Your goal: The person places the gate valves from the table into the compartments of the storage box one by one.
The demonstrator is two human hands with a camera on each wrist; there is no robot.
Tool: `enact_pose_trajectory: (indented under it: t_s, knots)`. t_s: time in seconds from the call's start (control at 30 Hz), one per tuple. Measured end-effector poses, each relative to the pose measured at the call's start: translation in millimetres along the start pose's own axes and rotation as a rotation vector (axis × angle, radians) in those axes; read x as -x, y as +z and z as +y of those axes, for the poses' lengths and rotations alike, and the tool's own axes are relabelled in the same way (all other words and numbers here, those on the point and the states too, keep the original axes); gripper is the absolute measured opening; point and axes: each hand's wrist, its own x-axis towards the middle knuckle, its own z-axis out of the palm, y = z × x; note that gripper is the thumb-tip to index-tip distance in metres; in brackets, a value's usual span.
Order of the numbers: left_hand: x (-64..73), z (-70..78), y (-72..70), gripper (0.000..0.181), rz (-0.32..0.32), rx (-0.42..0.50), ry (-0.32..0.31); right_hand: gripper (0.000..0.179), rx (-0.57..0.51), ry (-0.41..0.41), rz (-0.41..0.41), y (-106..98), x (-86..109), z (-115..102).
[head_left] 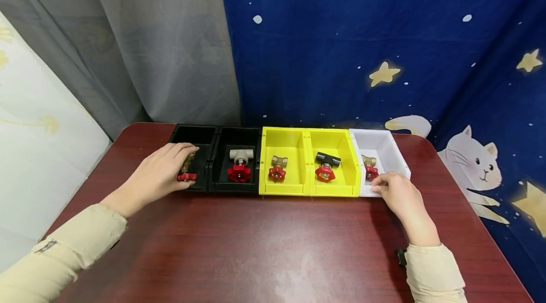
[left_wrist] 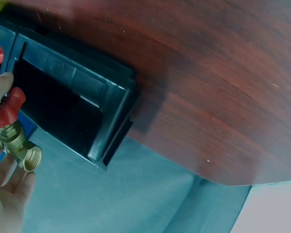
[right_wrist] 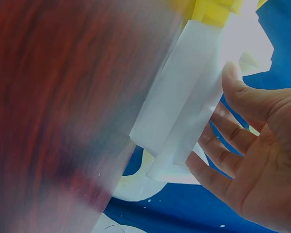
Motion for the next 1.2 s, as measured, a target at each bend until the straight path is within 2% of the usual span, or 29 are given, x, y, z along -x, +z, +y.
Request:
enact_pose_trajectory:
  t_s: [0.2,0.47,0.77,0.97,1.2]
  knots:
    - [-9.6,-10.4,6.6,0.079,-0.019,0.003,0.01,0.004,0.001,0.003,-0.004,-2,-1.3,-1]
    - [-22.4,-20.2,14.0,0.078,-0.191,0.024,-0.058,0.004,0.0,0.005,-0.002,-2,-1.0,-1]
    - [-30.4,-28.6,24.3,0.076,-0.316,0.087,-0.127,0.004,-0.002,0.009,-0.006,-1,-0.7,0]
    - [-31.5,-33.8,32.7,0.077,-0.355,0.106,-0.155,0.004,-0.002,0.013,-0.007,0,-1.0,0]
    - [-27.6,-34.4,41.5,0.076,-0.357,0.115,-0.156,0.004,-0.003,0.013,-0.007,1,-0.8,0]
